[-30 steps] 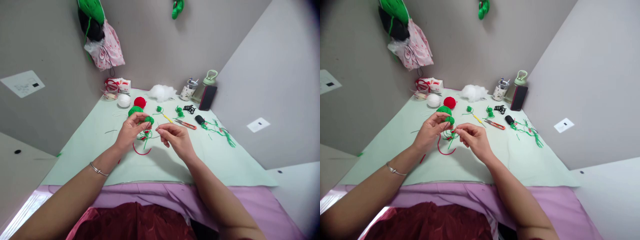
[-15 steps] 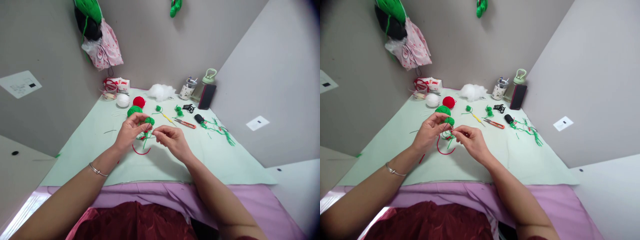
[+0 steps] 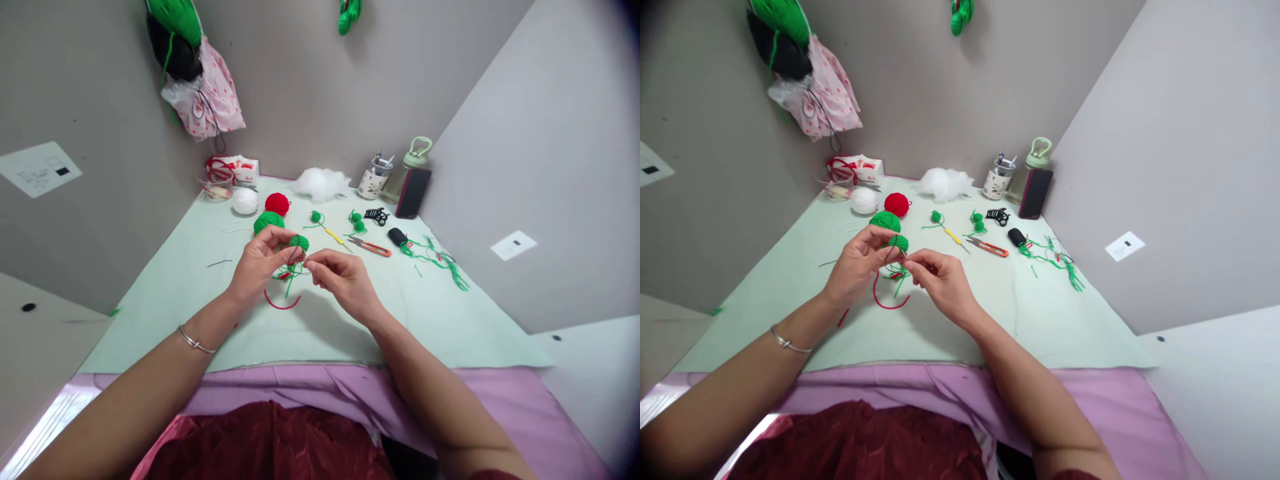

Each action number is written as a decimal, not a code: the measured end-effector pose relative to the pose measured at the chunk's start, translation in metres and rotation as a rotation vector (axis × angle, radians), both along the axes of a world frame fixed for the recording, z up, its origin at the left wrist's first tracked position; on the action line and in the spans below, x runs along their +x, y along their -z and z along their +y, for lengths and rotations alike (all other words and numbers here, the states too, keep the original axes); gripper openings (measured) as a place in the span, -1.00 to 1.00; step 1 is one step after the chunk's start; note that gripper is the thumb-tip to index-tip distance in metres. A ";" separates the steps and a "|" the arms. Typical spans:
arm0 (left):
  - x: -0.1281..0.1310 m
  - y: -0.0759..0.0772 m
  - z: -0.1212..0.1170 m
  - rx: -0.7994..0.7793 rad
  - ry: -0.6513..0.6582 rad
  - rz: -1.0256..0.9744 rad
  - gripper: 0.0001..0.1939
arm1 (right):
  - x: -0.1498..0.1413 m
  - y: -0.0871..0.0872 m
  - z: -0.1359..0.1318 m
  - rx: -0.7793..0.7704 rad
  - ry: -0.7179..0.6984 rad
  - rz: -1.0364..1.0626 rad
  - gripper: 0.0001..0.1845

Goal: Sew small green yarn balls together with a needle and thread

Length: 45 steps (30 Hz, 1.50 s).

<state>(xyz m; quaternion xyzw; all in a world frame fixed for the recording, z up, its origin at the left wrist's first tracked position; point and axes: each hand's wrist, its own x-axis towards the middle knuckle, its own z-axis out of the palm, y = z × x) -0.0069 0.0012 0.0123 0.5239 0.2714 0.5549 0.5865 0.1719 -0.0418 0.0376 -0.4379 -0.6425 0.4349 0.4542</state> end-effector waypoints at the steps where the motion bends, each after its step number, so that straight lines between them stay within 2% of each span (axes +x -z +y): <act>1: 0.000 0.000 0.000 -0.004 0.003 -0.002 -0.70 | 0.000 0.000 0.000 0.010 0.001 0.001 -0.75; 14: 0.003 -0.003 -0.004 -0.028 0.019 0.008 -0.70 | -0.002 0.009 0.000 0.252 0.108 -0.092 -0.80; 23: 0.005 -0.004 -0.007 -0.009 -0.004 0.026 -0.67 | -0.003 0.011 0.000 0.252 0.148 -0.082 -0.80; 28: 0.004 -0.002 -0.007 -0.025 -0.022 0.034 -0.68 | -0.003 0.011 0.002 0.224 0.109 -0.078 -0.78; 38: 0.003 -0.004 -0.006 -0.028 -0.044 0.018 -0.69 | -0.001 0.013 0.002 0.267 0.097 -0.097 -0.83; 45: 0.006 -0.003 -0.008 -0.043 -0.030 0.005 -0.70 | -0.006 0.017 0.002 0.275 0.130 -0.011 -0.88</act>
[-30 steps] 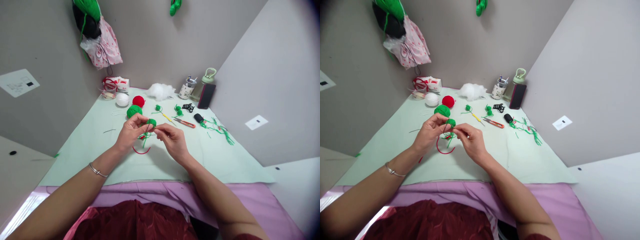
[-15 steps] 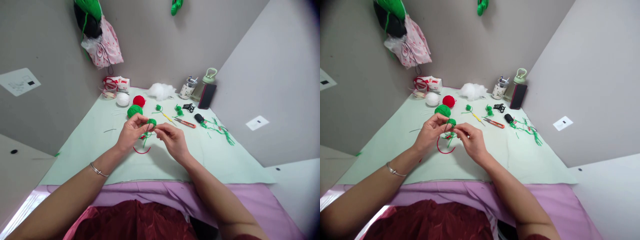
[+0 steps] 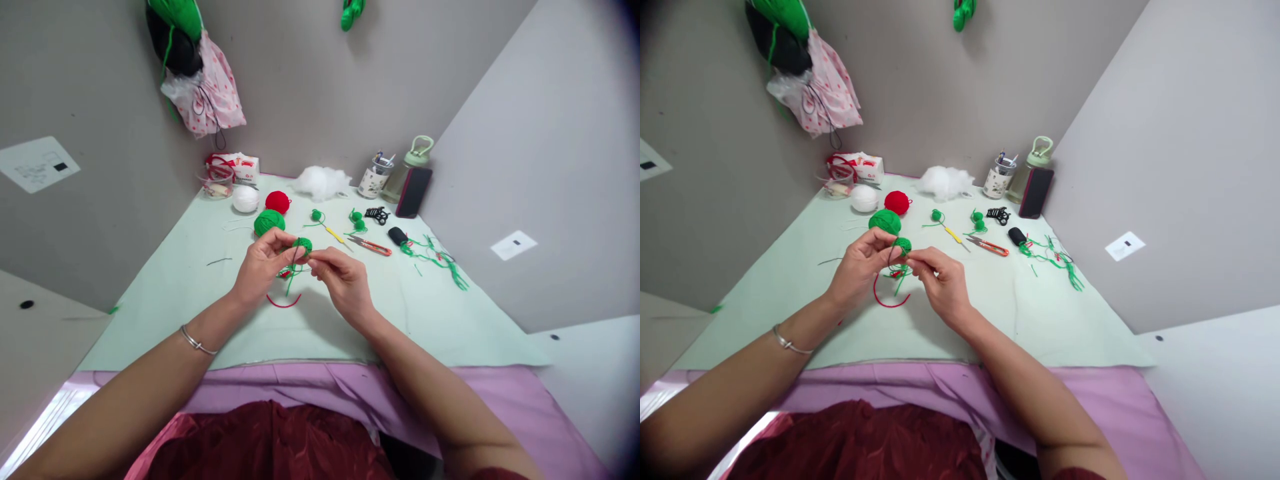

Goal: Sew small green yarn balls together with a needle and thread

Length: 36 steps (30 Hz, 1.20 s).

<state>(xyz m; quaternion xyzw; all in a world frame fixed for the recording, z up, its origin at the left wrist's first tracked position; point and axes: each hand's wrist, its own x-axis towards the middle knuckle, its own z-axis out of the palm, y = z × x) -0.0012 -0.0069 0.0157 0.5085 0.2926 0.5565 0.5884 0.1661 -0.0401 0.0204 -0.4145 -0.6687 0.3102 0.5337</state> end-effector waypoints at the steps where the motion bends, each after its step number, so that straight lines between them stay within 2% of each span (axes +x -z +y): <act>1: 0.001 0.000 -0.001 -0.002 0.002 0.005 -0.70 | -0.001 0.000 0.000 -0.018 0.007 0.023 -0.88; 5: 0.002 0.002 -0.001 0.014 -0.012 0.019 -0.68 | -0.004 -0.001 0.000 -0.178 -0.009 0.137 -0.76; 11: 0.001 0.005 0.001 0.095 -0.072 0.101 -0.68 | 0.001 -0.004 0.009 -0.405 -0.143 0.285 -0.67; 17: 0.000 0.007 0.002 0.162 -0.107 0.169 -0.71 | 0.007 -0.004 0.013 -0.494 -0.259 0.386 -0.58; 20: 0.000 0.007 0.001 0.171 -0.076 0.230 -0.74 | 0.010 -0.007 0.014 -0.461 -0.244 0.279 -0.62; 25: 0.000 0.010 0.002 0.141 -0.058 0.275 -0.71 | 0.016 -0.010 0.018 -0.212 -0.021 0.054 -0.77; 31: 0.004 0.014 0.000 0.193 0.024 0.340 -0.75 | 0.018 -0.014 0.015 -0.030 -0.031 -0.066 -0.82; 33: 0.005 0.013 -0.001 0.188 0.059 0.381 -0.76 | 0.023 -0.016 0.018 -0.016 0.007 -0.062 -0.79; 36: 0.006 0.011 -0.003 0.168 0.131 0.441 -0.76 | 0.034 -0.021 0.024 -0.062 0.120 0.144 -0.76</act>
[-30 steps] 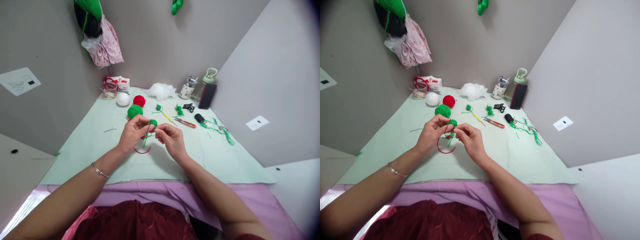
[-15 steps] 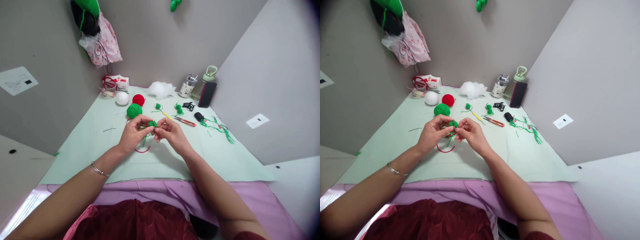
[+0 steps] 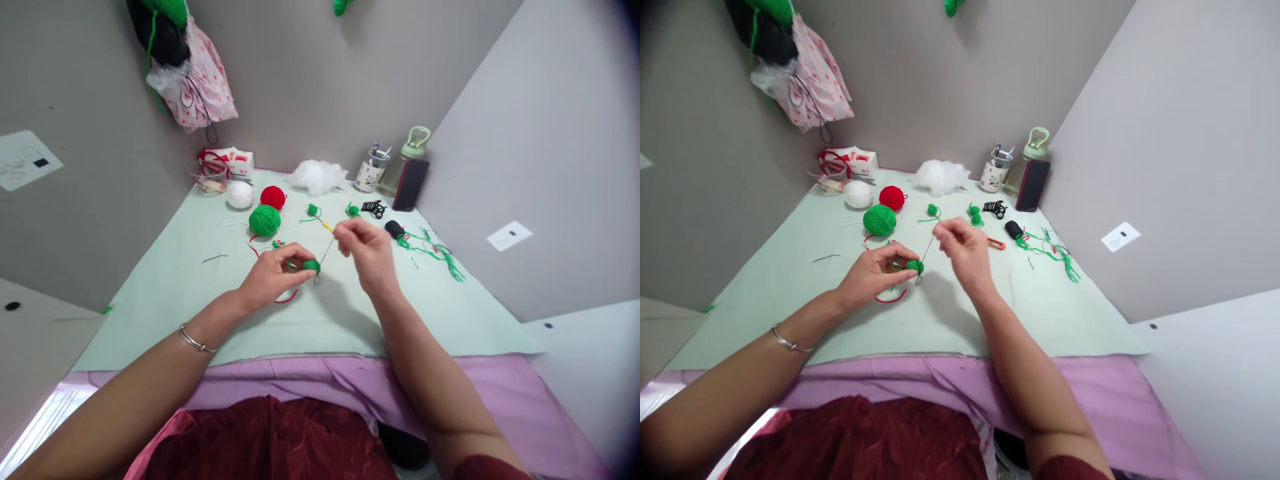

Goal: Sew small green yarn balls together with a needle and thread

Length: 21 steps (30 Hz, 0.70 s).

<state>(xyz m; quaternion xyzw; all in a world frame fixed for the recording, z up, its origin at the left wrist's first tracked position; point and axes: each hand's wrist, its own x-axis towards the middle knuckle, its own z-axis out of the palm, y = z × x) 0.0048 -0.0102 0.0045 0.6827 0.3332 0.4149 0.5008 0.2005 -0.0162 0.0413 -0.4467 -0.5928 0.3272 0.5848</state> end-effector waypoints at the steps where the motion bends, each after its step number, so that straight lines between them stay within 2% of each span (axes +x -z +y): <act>1: 0.000 0.000 0.000 -0.011 0.020 0.014 -0.76 | 0.004 -0.001 0.002 -0.027 0.012 0.087 -0.75; 3: 0.000 0.000 0.000 -0.026 0.041 0.028 -0.75 | 0.008 -0.004 0.004 -0.117 -0.039 0.228 -0.71; 7: -0.001 0.000 0.000 -0.032 0.061 0.086 -0.71 | 0.007 -0.008 -0.001 -0.385 -0.347 0.340 -0.62; 9: -0.001 0.000 0.000 -0.031 0.098 0.127 -0.72 | 0.006 -0.012 -0.003 -0.445 -0.457 0.365 -0.64; 11: 0.000 0.001 -0.001 -0.047 0.143 0.146 -0.73 | 0.009 -0.016 -0.003 -0.421 -0.453 0.411 -0.68; 14: 0.001 0.000 -0.003 -0.071 0.204 0.143 -0.75 | 0.019 -0.021 0.000 -0.350 -0.354 0.482 -0.70; 18: 0.002 -0.002 -0.005 -0.088 0.278 0.139 -0.77 | 0.029 -0.022 0.004 -0.327 -0.294 0.522 -0.73; 21: 0.001 -0.004 -0.004 -0.194 0.283 0.102 -0.71 | 0.031 -0.022 0.005 -0.321 -0.277 0.513 -0.76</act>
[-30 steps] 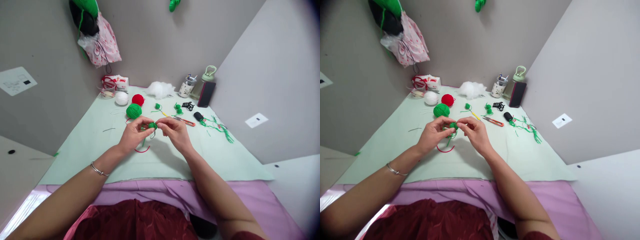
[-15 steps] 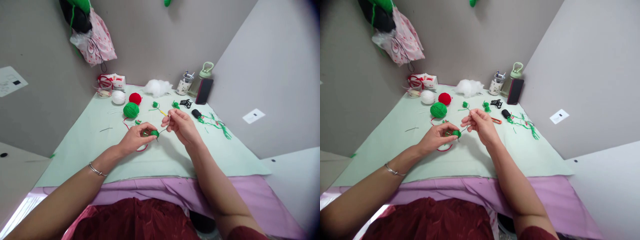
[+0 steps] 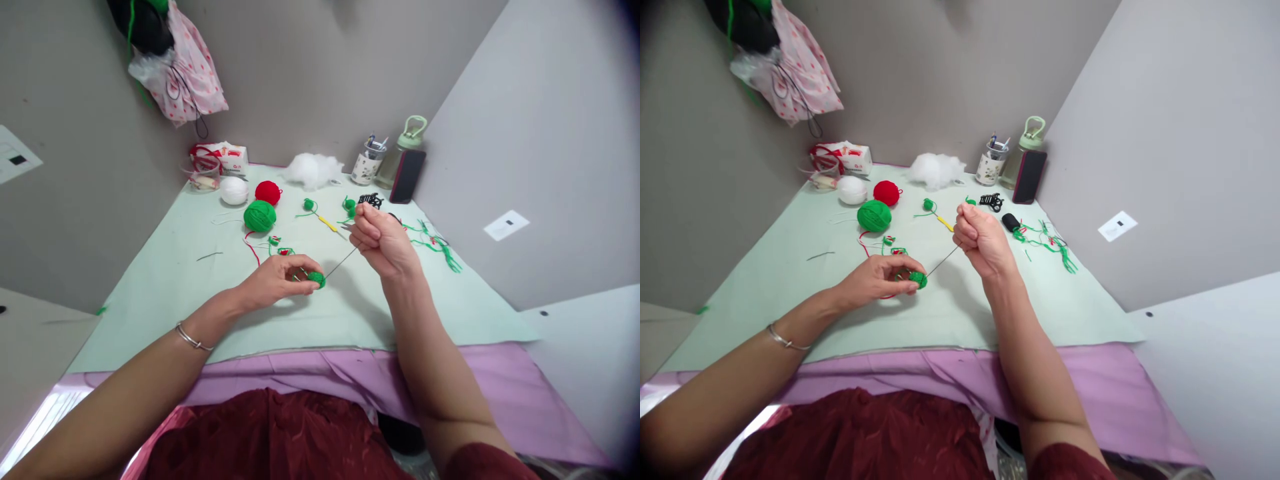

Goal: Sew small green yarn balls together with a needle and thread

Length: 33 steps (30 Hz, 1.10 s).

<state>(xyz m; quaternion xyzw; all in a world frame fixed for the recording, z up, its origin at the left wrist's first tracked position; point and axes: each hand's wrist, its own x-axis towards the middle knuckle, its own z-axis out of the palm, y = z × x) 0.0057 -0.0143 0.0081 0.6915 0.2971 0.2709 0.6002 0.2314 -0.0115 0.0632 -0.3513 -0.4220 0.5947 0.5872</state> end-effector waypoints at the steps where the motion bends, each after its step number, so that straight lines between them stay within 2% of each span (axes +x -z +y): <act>1: -0.001 0.000 0.001 -0.044 -0.014 -0.021 -0.67 | 0.000 0.000 0.000 0.001 0.003 -0.009 -0.78; 4: -0.003 0.000 0.005 -0.136 -0.066 -0.141 -0.61 | -0.001 0.001 0.001 0.019 0.022 -0.063 -0.78; 8: -0.006 0.000 0.010 -0.177 -0.102 -0.251 -0.65 | -0.004 0.003 -0.001 0.098 0.108 -0.205 -0.70; 14: -0.007 0.003 0.014 -0.113 -0.120 -0.207 -0.70 | -0.010 0.001 -0.010 0.281 0.266 -0.346 -0.67; 18: -0.007 0.003 0.014 -0.053 -0.228 -0.221 -0.60 | -0.014 -0.002 -0.016 0.367 0.339 -0.308 -0.72; 23: -0.010 -0.001 0.015 -0.054 -0.372 -0.234 -0.61 | -0.020 0.001 -0.019 0.327 0.275 -0.355 -0.72; 28: -0.014 -0.003 0.016 -0.092 -0.388 -0.343 -0.64 | -0.031 0.009 -0.022 0.320 0.148 -0.483 -0.77; 33: -0.015 -0.005 0.016 -0.025 -0.405 -0.351 -0.68 | -0.044 0.017 -0.027 0.305 0.077 -0.685 -0.80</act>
